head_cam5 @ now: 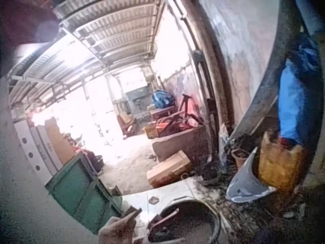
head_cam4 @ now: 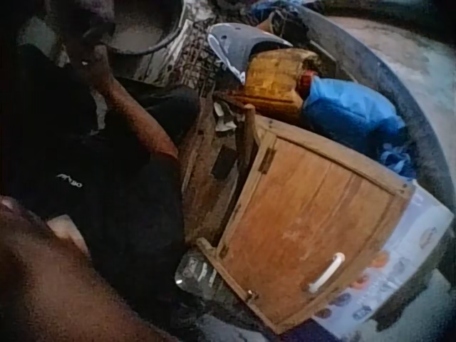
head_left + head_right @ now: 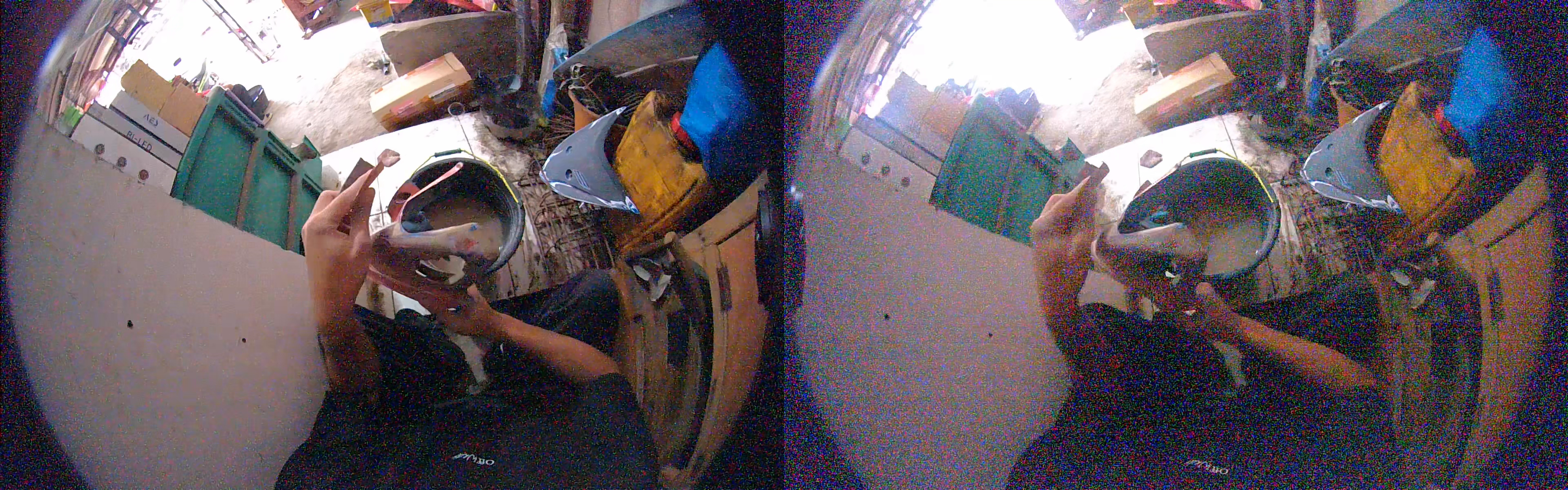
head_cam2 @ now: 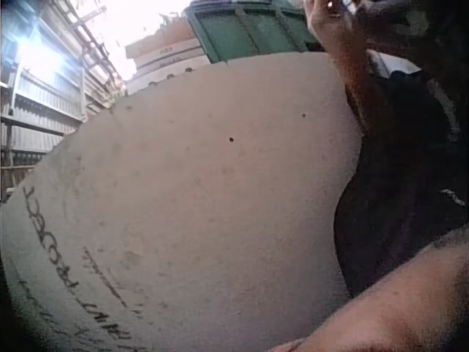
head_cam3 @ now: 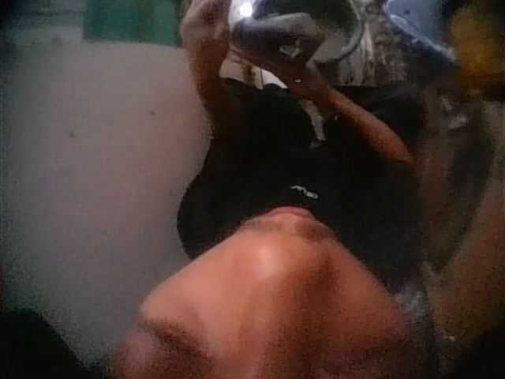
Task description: The person holds a red motorcycle fairing over a black bucket while using a piece of sandpaper to rub the surface of the fairing with both hands.
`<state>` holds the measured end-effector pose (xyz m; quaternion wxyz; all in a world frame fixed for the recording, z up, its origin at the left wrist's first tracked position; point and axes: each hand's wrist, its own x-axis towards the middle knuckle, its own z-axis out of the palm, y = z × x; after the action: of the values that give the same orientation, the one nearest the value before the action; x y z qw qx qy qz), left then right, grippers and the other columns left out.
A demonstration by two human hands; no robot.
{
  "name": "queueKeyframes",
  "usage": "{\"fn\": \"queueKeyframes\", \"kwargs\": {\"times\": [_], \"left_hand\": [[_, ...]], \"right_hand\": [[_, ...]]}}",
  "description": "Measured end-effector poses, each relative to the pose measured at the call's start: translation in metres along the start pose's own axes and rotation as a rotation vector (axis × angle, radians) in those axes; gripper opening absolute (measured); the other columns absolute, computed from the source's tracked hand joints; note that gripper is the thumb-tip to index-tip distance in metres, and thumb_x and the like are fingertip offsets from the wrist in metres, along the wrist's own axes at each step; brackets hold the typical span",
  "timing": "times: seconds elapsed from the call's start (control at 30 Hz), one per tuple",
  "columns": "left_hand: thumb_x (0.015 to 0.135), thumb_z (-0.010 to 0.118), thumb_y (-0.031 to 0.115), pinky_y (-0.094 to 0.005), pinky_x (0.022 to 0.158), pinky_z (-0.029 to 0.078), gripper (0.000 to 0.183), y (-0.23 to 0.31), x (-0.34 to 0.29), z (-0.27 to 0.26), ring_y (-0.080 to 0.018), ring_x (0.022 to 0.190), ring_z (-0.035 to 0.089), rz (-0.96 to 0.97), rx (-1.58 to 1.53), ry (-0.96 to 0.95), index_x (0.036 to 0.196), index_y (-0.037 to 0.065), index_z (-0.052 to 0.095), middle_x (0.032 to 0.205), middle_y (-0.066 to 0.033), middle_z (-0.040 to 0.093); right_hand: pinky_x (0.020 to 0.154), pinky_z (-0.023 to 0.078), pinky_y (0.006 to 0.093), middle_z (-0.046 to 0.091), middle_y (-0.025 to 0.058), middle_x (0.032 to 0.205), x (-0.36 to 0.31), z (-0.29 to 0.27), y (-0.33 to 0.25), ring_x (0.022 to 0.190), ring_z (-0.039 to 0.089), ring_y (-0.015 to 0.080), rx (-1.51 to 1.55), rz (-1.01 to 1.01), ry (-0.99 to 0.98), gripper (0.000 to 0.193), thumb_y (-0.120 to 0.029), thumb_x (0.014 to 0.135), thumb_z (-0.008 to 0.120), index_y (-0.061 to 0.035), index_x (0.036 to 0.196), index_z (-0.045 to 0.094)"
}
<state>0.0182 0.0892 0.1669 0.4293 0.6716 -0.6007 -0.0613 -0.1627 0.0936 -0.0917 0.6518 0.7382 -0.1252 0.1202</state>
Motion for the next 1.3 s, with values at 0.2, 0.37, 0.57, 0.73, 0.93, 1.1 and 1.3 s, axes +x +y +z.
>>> {"fn": "queueKeyframes", "kwargs": {"times": [0.2, 0.37, 0.57, 0.73, 0.93, 1.1, 1.3], "left_hand": [[0.1, 0.057, 0.024, -0.0205, 0.055, 0.042, 0.031, 0.013, -0.004, -0.013, -0.0046, 0.061, 0.053, -0.219, -0.386, -0.085, 0.125, 0.008, 0.065, 0.097, -0.005, 0.067], [0.101, 0.054, 0.023, -0.0199, 0.053, 0.042, 0.032, 0.018, -0.003, -0.006, -0.0057, 0.059, 0.054, -0.309, -0.568, -0.135, 0.127, 0.007, 0.063, 0.091, -0.0033, 0.063], [0.098, 0.057, 0.016, -0.0283, 0.063, 0.048, 0.024, 0.004, 0.0, 0.009, -0.0155, 0.073, 0.061, 0.078, -0.27, -0.096, 0.115, 0.002, 0.067, 0.09, -0.0088, 0.06], [0.093, 0.059, 0.014, -0.0358, 0.072, 0.05, 0.017, 0.028, -0.014, 0.027, -0.0273, 0.082, 0.06, 0.138, -0.087, -0.083, 0.095, 0.0, 0.069, 0.092, -0.0137, 0.056], [0.092, 0.058, 0.016, -0.0414, 0.071, 0.047, 0.018, 0.04, -0.018, 0.024, -0.0296, 0.084, 0.053, 0.285, 0.295, 0.084, 0.094, 0.003, 0.07, 0.091, -0.0106, 0.054], [0.094, 0.056, 0.015, -0.0392, 0.09, 0.045, 0.026, 0.05, -0.031, 0.024, -0.0278, 0.113, 0.058, 0.376, 0.195, 0.013, 0.115, 0.009, 0.069, 0.124, -0.0109, 0.062], [0.096, 0.052, 0.016, -0.0451, 0.1, 0.041, 0.029, 0.041, -0.025, 0.033, -0.0279, 0.114, 0.061, 0.308, 0.065, -0.017, 0.122, 0.01, 0.065, 0.121, -0.0113, 0.065]], "right_hand": [[0.112, 0.034, 0.0365, 0.046, 0.0102, 0.144, 0.032, -0.006, 0.041, 0.13, 0.047, 0.023, -2.174, -0.493, -0.206, 0.054, -0.016, 0.093, 0.061, -0.0023, 0.141, 0.043], [0.11, 0.036, 0.0398, 0.055, 0.0097, 0.138, 0.03, -0.008, 0.072, 0.127, 0.05, 0.025, -3.411, -1.409, -0.168, 0.043, -0.013, 0.095, 0.057, -0.0043, 0.136, 0.051], [0.109, 0.037, 0.0417, 0.058, 0.0096, 0.133, 0.021, -0.006, 0.059, 0.127, 0.051, 0.0273, -3.487, -1.587, 0.466, 0.04, -0.017, 0.095, 0.06, -0.01, 0.134, 0.055], [0.111, 0.036, 0.0413, 0.059, 0.0103, 0.132, 0.027, -0.005, 0.064, 0.125, 0.052, 0.0305, -3.706, -1.513, 0.034, 0.04, -0.024, 0.094, 0.062, -0.0133, 0.132, 0.058], [0.111, 0.035, 0.0415, 0.056, 0.0101, 0.135, 0.0, 0.003, 0.023, 0.131, 0.047, 0.0279, -3.868, -1.408, -0.312, 0.041, -0.02, 0.091, 0.066, -0.0139, 0.131, 0.059], [0.111, 0.036, 0.0399, 0.052, 0.0093, 0.139, 0.008, -0.003, 0.018, 0.132, 0.046, 0.0281, -3.494, -1.665, 0.085, 0.042, -0.016, 0.091, 0.066, -0.0089, 0.131, 0.057], [0.11, 0.037, 0.039, 0.053, 0.0092, 0.139, 0.021, -0.012, 0.035, 0.131, 0.048, 0.0282, -3.107, -1.796, -0.103, 0.041, -0.014, 0.091, 0.066, -0.0079, 0.13, 0.058]]}}
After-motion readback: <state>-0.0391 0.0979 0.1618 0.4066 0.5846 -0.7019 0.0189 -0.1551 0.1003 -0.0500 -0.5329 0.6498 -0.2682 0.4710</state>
